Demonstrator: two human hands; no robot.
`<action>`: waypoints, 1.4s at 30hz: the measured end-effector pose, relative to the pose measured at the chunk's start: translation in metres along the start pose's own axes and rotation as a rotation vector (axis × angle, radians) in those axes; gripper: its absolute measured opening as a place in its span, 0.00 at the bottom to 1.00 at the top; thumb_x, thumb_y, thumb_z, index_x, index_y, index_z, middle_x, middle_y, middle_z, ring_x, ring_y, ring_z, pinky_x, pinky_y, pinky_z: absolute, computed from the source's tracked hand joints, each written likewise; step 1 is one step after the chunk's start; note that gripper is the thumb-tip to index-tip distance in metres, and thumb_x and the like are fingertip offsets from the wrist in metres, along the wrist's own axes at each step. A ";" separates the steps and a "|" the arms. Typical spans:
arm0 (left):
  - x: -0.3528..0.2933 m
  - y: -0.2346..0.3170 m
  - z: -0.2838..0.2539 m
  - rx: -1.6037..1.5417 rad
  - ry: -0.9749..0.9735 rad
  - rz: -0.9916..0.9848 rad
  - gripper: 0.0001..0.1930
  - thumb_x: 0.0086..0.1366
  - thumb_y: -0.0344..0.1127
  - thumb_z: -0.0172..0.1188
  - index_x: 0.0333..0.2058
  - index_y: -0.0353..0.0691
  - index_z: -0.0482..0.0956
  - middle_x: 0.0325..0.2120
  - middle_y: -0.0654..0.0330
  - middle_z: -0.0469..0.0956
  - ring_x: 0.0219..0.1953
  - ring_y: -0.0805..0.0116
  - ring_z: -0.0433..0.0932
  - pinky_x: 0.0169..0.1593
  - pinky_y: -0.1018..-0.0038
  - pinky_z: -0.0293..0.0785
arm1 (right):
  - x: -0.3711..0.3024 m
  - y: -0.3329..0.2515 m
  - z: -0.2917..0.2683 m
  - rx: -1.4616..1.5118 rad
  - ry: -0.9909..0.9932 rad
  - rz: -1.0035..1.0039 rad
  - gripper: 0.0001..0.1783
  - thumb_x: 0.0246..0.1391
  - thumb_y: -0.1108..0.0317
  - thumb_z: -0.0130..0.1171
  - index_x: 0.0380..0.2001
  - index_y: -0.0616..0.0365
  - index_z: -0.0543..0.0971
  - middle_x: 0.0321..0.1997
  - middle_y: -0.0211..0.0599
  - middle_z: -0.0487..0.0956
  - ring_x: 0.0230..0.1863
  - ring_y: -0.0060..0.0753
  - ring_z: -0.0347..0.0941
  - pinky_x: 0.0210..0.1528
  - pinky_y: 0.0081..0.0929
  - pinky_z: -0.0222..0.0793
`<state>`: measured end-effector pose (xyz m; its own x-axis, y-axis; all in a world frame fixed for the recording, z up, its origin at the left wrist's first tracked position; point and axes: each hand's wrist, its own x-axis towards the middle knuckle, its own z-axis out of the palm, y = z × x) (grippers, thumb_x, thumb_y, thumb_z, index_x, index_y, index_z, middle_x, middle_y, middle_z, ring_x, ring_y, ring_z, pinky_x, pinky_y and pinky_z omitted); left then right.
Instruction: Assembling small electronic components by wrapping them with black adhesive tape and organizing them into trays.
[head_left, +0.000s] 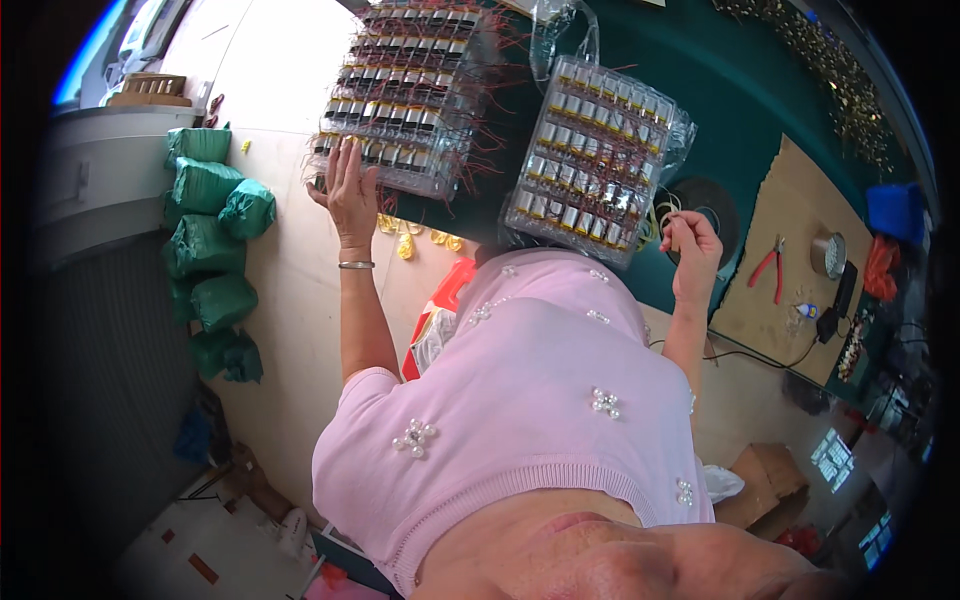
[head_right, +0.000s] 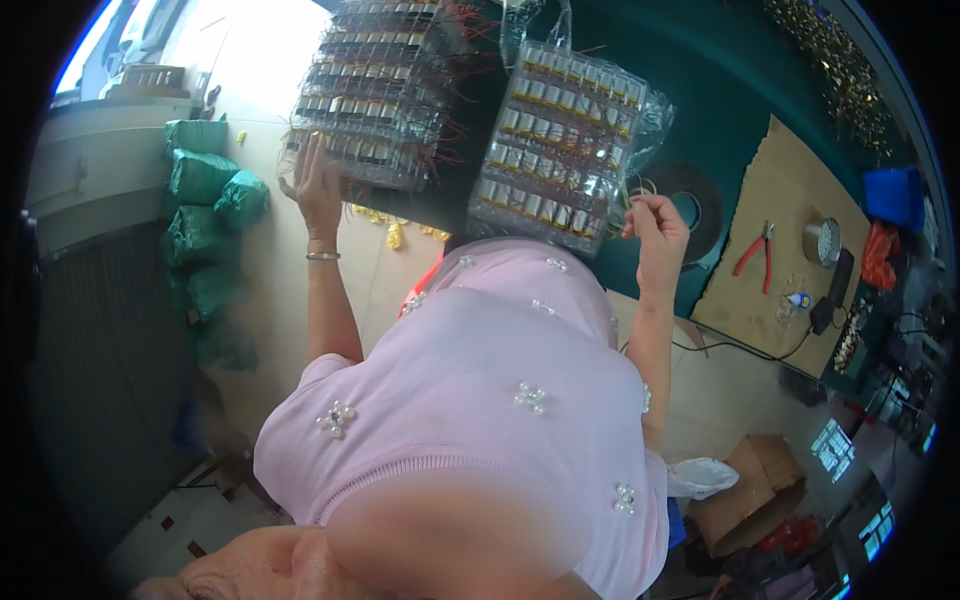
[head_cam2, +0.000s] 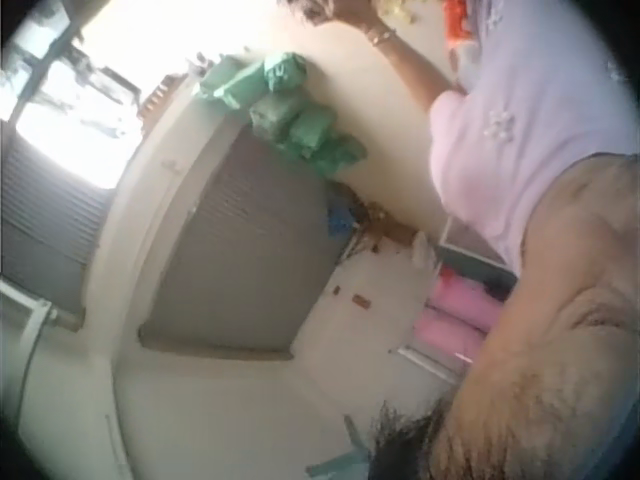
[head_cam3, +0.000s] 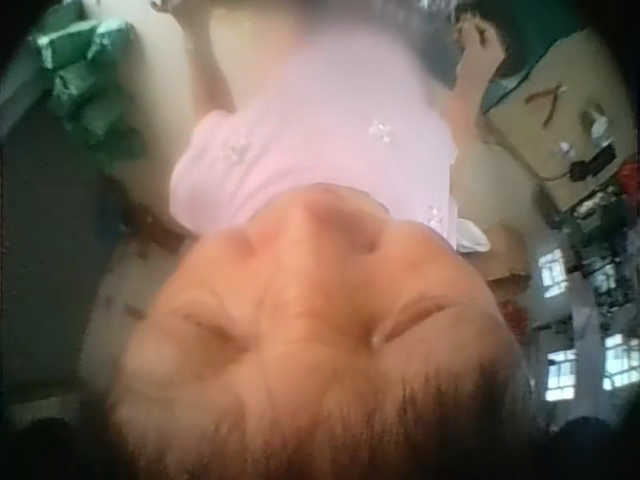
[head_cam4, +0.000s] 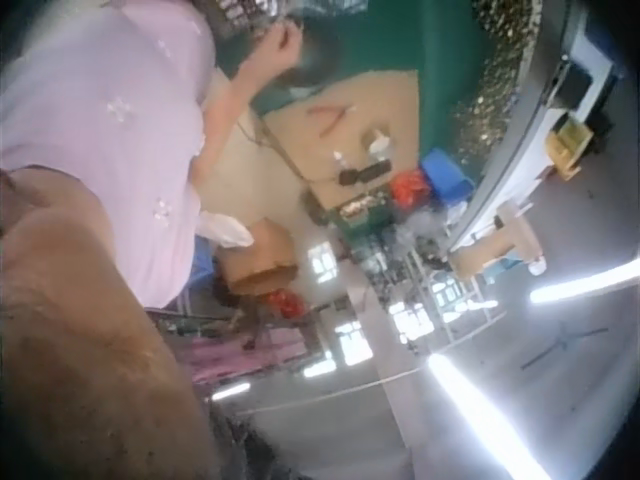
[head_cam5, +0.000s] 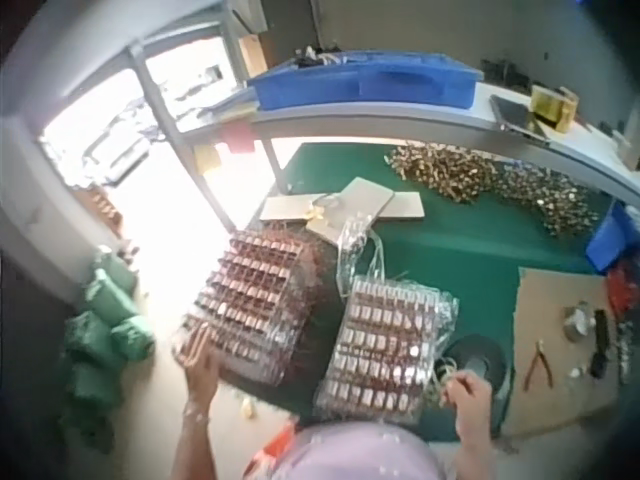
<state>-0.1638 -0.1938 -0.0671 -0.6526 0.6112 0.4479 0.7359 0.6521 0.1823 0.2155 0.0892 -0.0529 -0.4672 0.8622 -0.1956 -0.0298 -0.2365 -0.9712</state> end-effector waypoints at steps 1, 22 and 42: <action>-0.002 0.000 -0.002 0.018 0.011 -0.010 0.21 0.63 0.46 0.55 0.54 0.52 0.72 0.57 0.65 0.68 0.63 0.61 0.60 0.60 0.38 0.34 | 0.001 0.000 0.001 -0.005 -0.012 0.003 0.05 0.55 0.73 0.55 0.31 0.62 0.78 0.23 0.29 0.75 0.21 0.16 0.67 0.25 0.15 0.65; 0.005 0.012 -0.012 0.254 0.109 0.007 0.18 0.64 0.50 0.51 0.48 0.50 0.76 0.55 0.55 0.68 0.62 0.54 0.57 0.61 0.45 0.41 | 0.007 -0.003 0.013 -0.029 -0.079 0.013 0.05 0.55 0.73 0.54 0.32 0.63 0.77 0.24 0.29 0.75 0.24 0.17 0.68 0.26 0.16 0.66; 0.000 0.315 0.013 -1.463 -0.601 0.110 0.10 0.65 0.36 0.56 0.30 0.34 0.75 0.24 0.63 0.72 0.26 0.78 0.68 0.30 0.80 0.66 | -0.013 -0.062 0.058 0.683 0.098 0.122 0.05 0.51 0.76 0.55 0.32 0.61 0.79 0.40 0.35 0.78 0.39 0.23 0.71 0.40 0.21 0.65</action>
<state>0.0656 0.0169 -0.0210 -0.2986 0.9367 0.1829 0.0816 -0.1659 0.9828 0.1727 0.0665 0.0178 -0.4215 0.8404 -0.3406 -0.5458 -0.5351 -0.6449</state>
